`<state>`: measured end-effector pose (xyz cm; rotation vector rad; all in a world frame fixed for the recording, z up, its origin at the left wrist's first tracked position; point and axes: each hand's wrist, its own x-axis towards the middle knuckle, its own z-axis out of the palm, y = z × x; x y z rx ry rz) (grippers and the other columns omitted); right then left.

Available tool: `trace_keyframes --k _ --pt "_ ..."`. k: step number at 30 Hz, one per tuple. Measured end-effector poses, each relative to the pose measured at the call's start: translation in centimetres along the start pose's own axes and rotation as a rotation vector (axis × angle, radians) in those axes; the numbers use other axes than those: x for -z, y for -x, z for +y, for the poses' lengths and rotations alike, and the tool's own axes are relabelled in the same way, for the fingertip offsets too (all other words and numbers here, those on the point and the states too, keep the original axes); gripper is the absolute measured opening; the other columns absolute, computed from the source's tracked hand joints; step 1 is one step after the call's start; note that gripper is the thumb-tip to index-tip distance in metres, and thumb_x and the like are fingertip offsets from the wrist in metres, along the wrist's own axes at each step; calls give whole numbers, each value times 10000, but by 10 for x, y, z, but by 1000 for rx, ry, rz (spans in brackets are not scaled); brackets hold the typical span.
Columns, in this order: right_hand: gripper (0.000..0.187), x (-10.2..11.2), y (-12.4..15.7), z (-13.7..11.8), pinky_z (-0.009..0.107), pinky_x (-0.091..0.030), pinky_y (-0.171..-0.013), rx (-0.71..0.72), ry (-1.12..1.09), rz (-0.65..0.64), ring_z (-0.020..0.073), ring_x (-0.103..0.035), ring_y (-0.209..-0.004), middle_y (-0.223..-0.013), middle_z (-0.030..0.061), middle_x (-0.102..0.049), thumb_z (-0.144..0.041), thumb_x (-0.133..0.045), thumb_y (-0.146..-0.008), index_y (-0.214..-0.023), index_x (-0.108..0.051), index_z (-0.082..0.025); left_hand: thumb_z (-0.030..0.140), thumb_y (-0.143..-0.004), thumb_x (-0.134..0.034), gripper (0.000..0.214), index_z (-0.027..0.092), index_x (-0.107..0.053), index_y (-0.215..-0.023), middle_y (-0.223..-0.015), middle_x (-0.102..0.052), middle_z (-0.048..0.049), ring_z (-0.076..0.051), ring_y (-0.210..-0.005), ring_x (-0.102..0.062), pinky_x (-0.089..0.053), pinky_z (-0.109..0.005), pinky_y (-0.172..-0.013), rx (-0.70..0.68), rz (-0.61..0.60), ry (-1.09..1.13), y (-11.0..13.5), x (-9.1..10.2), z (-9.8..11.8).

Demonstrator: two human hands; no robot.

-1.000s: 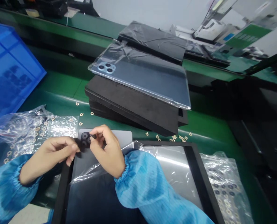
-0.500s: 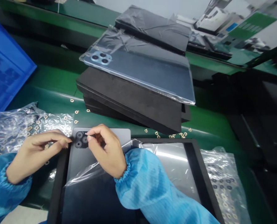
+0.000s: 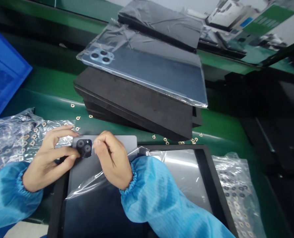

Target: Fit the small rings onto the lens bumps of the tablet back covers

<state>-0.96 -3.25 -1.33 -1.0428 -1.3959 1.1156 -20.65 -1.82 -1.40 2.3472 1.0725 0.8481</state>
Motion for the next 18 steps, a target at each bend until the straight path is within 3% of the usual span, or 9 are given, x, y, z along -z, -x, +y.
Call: trace_keyframes --k 8,13,18 --pt "243 1 0 -2 251 -376 -579 5 24 -24 94 -452 -616 -713 -28 -475 -235 -406 -993 -764 -483 -202 126 -857 -568 241 309 -712 -922 -1269 -560 -1 -252 -1329 -387 -304 -518 -1128 113 -45 147 -1 -4 -6" --pt "240 2 0 -1 259 -380 -575 0 31 -29 102 -454 -611 -716 -23 -480 -248 -408 -993 -771 -489 -205 212 -868 -591 119 258 -674 -796 -1240 -577 -20 -250 -1308 -428 -350 -514 -1106 254 -35 273 0 -6 -9" --pt "243 1 0 -2 262 -377 -579 3 39 -36 103 -453 -612 -711 -26 -475 -254 -410 -993 -768 -488 -207 184 -906 -504 142 230 -603 -815 -1317 -483 -45 -230 -1334 -375 -340 -466 -1114 264 -86 252 3 -6 -5"
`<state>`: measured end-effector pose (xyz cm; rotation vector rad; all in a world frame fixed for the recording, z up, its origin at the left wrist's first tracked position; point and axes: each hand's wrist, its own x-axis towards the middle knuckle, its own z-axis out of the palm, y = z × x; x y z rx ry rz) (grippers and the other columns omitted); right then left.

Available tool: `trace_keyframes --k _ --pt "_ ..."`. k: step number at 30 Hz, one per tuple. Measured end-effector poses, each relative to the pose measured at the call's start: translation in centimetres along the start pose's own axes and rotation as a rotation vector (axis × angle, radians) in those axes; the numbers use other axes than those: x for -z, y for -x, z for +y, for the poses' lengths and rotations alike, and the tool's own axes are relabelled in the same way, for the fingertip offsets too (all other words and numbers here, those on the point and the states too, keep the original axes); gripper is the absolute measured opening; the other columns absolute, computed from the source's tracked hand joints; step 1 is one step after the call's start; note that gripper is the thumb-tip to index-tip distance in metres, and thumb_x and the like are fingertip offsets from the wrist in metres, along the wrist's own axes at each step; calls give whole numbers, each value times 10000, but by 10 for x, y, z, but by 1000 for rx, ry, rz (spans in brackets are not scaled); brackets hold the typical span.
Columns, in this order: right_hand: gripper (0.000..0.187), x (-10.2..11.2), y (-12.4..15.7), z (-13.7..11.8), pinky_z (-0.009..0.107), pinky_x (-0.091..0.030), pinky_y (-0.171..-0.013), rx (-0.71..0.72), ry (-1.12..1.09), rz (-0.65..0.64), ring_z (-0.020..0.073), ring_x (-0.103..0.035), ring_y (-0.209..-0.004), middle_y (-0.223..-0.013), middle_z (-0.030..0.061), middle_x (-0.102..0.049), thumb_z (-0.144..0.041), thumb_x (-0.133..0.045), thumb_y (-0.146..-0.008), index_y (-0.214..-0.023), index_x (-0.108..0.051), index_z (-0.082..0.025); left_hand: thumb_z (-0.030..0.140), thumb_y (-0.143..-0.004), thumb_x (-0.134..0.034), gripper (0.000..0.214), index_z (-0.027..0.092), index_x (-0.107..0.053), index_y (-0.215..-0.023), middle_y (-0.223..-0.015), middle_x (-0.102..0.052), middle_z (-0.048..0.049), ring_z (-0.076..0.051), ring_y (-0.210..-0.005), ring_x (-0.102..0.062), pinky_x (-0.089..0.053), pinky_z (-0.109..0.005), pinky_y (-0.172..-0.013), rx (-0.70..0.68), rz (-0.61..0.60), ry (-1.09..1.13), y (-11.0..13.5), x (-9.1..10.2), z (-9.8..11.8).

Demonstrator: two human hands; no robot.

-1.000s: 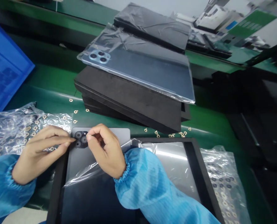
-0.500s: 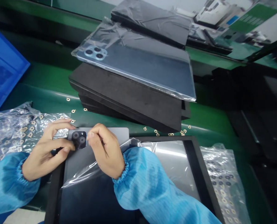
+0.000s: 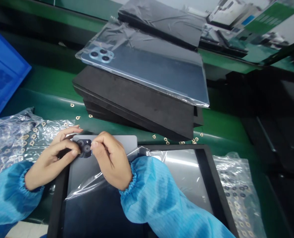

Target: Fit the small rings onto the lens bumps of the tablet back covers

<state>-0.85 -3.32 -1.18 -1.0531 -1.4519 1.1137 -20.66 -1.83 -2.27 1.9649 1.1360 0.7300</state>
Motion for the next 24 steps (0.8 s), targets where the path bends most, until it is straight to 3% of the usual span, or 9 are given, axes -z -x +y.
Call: trace_keyframes --k 5,12,16,24 --pt "241 0 0 0 269 -384 -597 -2 29 -2 111 -470 -631 -712 -22 -483 -261 -426 -986 -763 -498 -207 143 -879 -547 133 239 -621 -824 -1339 -436 -27 -239 -1368 -322 -294 -470 -1142 -72 15 -48 0 -2 2" --pt "238 0 0 0 281 -401 -608 0 28 -4 121 -488 -643 -720 -13 -497 -271 -427 -984 -766 -505 -213 68 -816 -555 164 223 -607 -830 -1269 -480 -49 -276 -1304 -402 -371 -496 -1086 -214 77 -161 2 3 4" --pt "237 -1 -1 0 283 -399 -621 7 23 -3 121 -487 -652 -715 -16 -494 -260 -429 -982 -761 -500 -212 64 -817 -514 166 213 -564 -764 -1284 -443 -51 -254 -1288 -397 -363 -493 -1092 -165 102 -125 2 2 6" --pt "243 0 -1 1 285 -388 -607 13 28 -6 125 -475 -643 -704 -16 -483 -268 -431 -979 -750 -492 -214 105 -823 -574 198 268 -685 -818 -1305 -480 -18 -270 -1364 -332 -308 -543 -1133 -113 63 -47 -3 -2 -2"
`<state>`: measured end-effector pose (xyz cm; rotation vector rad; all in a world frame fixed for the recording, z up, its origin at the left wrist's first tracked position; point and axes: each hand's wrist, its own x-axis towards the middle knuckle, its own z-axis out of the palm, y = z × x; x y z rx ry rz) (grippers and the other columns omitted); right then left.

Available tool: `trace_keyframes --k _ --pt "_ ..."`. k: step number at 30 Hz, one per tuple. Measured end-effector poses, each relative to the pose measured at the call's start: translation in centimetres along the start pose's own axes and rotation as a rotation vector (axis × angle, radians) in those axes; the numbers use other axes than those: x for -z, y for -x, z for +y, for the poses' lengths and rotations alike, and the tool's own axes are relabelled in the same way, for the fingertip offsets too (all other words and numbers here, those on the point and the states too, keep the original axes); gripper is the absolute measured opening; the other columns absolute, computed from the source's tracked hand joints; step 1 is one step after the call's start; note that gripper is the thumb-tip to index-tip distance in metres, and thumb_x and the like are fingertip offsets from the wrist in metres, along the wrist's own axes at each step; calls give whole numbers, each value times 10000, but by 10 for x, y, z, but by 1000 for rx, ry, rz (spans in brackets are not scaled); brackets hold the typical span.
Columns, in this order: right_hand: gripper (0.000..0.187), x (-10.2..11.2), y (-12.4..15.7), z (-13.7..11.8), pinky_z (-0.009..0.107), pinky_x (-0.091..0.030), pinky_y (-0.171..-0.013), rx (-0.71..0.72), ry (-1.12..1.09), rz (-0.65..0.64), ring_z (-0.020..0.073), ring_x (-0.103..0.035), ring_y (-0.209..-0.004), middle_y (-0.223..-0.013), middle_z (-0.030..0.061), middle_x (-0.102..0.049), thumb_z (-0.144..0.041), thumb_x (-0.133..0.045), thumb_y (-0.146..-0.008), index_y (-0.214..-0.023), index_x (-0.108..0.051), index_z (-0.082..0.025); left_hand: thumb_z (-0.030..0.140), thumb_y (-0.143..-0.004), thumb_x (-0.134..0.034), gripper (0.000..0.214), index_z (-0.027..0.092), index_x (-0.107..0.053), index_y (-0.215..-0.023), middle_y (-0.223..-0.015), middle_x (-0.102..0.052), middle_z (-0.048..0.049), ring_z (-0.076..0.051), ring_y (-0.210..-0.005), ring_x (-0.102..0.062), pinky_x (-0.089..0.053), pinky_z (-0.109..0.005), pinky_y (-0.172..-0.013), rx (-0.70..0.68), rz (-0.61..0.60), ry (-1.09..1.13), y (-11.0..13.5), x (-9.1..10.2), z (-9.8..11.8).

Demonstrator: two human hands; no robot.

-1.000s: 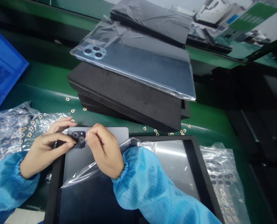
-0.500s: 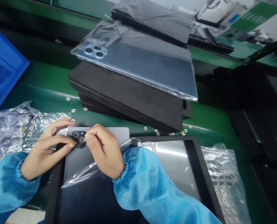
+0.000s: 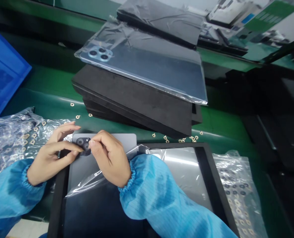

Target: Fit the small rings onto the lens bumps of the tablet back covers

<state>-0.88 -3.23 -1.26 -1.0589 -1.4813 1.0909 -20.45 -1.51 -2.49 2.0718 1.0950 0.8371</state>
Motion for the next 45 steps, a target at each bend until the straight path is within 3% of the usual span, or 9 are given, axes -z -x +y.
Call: trace_keyframes --k 5,8,14,18,21,28,38,45 --pt "235 0 0 -1 284 -398 -629 2 5 -6 122 -481 -657 -714 -17 -490 -261 -434 -978 -759 -501 -213 180 -854 -581 170 285 -709 -815 -1357 -512 -10 -253 -1346 -396 -270 -534 -1156 100 -117 143 -3 2 -6" --pt "236 1 0 -1 285 -402 -623 -3 12 -9 124 -485 -655 -714 -14 -493 -266 -433 -976 -757 -503 -213 225 -864 -583 158 299 -722 -850 -1382 -507 -14 -254 -1294 -470 -341 -511 -1123 141 -191 178 -8 7 -6" --pt "241 1 0 0 284 -413 -614 1 18 -1 128 -498 -655 -713 -11 -504 -280 -433 -975 -754 -505 -215 217 -865 -577 187 313 -701 -967 -1407 -485 -21 -251 -1294 -474 -425 -462 -1072 104 -260 113 -7 15 -5" --pt "223 1 -2 -1 280 -414 -602 2 23 8 124 -497 -639 -702 -15 -505 -281 -450 -970 -774 -538 -217 189 -877 -559 252 305 -646 -1084 -1425 -454 -24 -238 -1303 -458 -410 -437 -1090 50 -180 -21 7 14 -2" --pt "162 0 -2 -3 271 -420 -611 6 38 18 118 -503 -641 -707 -21 -528 -240 -502 -943 -802 -579 -218 169 -878 -567 393 290 -563 -1252 -1426 -464 -53 -274 -1334 -410 -360 -472 -1112 -102 -104 -202 21 14 -1" --pt "137 0 -2 -4 271 -433 -618 -13 34 29 118 -512 -642 -710 -21 -533 -225 -532 -925 -814 -611 -215 337 -946 -462 454 293 -428 -1397 -1506 -377 -82 -308 -1369 -361 -258 -501 -1136 -292 -179 -451 38 17 -7" --pt "123 0 -3 -5 246 -450 -602 31 72 49 108 -529 -664 -756 -14 -591 -161 -578 -894 -837 -672 -216 322 -957 -442 414 236 -466 -1361 -1469 -394 -114 -277 -1324 -403 -261 -469 -1119 -302 -203 -499 34 18 -6" --pt "184 4 -2 -3 266 -510 -668 15 101 -3 125 -589 -795 -883 22 -565 -184 -527 -924 -997 -693 -215 297 -969 -419 371 185 -496 -1314 -1480 -350 -143 -290 -1321 -390 -326 -461 -1065 -310 -212 -481 35 17 -1"
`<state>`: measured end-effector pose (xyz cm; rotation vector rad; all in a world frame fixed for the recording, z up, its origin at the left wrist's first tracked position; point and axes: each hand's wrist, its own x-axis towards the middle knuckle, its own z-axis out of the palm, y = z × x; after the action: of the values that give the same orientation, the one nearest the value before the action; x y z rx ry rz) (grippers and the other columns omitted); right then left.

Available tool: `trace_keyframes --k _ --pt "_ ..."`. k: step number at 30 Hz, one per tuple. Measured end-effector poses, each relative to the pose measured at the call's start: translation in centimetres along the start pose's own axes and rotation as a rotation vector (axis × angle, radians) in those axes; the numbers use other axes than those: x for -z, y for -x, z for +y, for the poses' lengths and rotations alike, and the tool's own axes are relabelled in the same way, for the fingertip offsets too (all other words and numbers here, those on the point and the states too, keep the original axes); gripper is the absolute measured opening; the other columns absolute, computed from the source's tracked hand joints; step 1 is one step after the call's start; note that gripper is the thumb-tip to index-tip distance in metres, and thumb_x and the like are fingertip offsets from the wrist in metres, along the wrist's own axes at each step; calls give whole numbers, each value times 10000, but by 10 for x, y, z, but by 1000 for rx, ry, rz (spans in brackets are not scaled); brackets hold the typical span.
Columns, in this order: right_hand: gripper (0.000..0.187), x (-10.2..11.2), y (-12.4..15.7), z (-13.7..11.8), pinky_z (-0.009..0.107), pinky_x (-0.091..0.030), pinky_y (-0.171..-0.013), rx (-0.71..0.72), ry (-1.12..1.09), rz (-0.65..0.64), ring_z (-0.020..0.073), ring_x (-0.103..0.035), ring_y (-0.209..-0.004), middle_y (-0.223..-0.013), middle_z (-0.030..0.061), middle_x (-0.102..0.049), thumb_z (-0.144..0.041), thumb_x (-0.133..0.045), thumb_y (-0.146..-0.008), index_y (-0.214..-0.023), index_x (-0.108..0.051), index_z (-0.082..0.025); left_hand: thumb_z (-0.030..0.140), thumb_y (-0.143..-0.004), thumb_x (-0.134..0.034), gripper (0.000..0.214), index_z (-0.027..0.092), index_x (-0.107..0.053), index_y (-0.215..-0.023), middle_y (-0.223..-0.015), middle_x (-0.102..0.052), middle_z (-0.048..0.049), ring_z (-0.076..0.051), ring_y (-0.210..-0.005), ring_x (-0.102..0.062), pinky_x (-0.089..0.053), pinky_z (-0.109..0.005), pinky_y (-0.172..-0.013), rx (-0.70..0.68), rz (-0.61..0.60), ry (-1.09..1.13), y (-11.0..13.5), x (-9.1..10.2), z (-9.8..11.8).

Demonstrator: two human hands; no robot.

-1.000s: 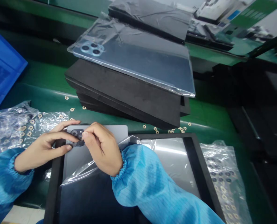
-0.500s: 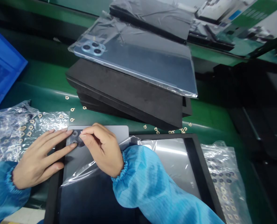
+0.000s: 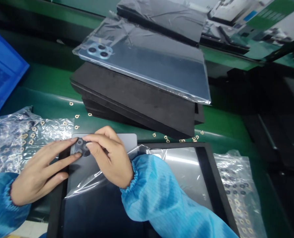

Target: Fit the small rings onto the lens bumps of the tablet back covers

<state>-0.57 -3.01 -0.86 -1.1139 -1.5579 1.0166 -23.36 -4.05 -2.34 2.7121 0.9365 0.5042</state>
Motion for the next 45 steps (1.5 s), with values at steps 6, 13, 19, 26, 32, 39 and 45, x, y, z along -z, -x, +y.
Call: trace_keyframes --k 6,13,19,26,32,39,45 --pt "322 0 2 2 272 -521 -738 47 104 -71 123 -579 -837 -937 23 -557 -59 -479 -880 -1110 -623 -233 401 -964 -397 445 180 -462 -1345 -1458 -375 -179 -343 -1204 -486 -405 -500 -960 1 -29 -229 -8 1 13" --pt "155 5 1 1 244 -511 -673 44 222 -101 113 -592 -778 -918 16 -604 -60 -530 -867 -910 -577 -201 383 -940 -447 415 183 -516 -1297 -1357 -478 -163 -304 -980 -564 -483 -437 -775 21 -15 -333 -19 4 18" --pt "136 3 0 3 275 -527 -722 83 291 -101 140 -603 -851 -948 31 -585 -97 -524 -887 -898 -601 -209 338 -936 -464 379 186 -531 -1277 -1336 -491 -154 -288 -956 -560 -483 -433 -775 33 3 -335 -21 3 20" --pt "139 1 -1 -1 272 -513 -731 122 400 -158 142 -584 -824 -920 46 -578 -87 -502 -897 -886 -599 -187 311 -936 -469 359 176 -537 -1261 -1331 -492 -153 -291 -961 -547 -470 -439 -792 41 3 -332 -22 3 21" --pt "147 -2 -2 0 274 -492 -712 131 450 -166 151 -579 -805 -898 44 -570 -84 -493 -891 -859 -589 -191 307 -934 -475 349 171 -543 -1247 -1328 -495 -152 -296 -978 -546 -466 -433 -795 44 12 -333 -22 3 22" --pt "137 -2 -3 0 253 -489 -711 88 375 -150 137 -577 -795 -895 30 -564 -80 -508 -881 -856 -576 -196 314 -937 -469 355 172 -539 -1255 -1335 -497 -150 -289 -974 -556 -465 -426 -798 42 9 -344 -23 3 23" --pt "145 -3 -2 0 270 -493 -702 93 385 -146 143 -574 -795 -893 34 -567 -84 -499 -885 -845 -565 -207 325 -936 -466 363 168 -548 -1253 -1320 -516 -157 -287 -964 -572 -463 -422 -800 35 21 -345 -23 3 22"
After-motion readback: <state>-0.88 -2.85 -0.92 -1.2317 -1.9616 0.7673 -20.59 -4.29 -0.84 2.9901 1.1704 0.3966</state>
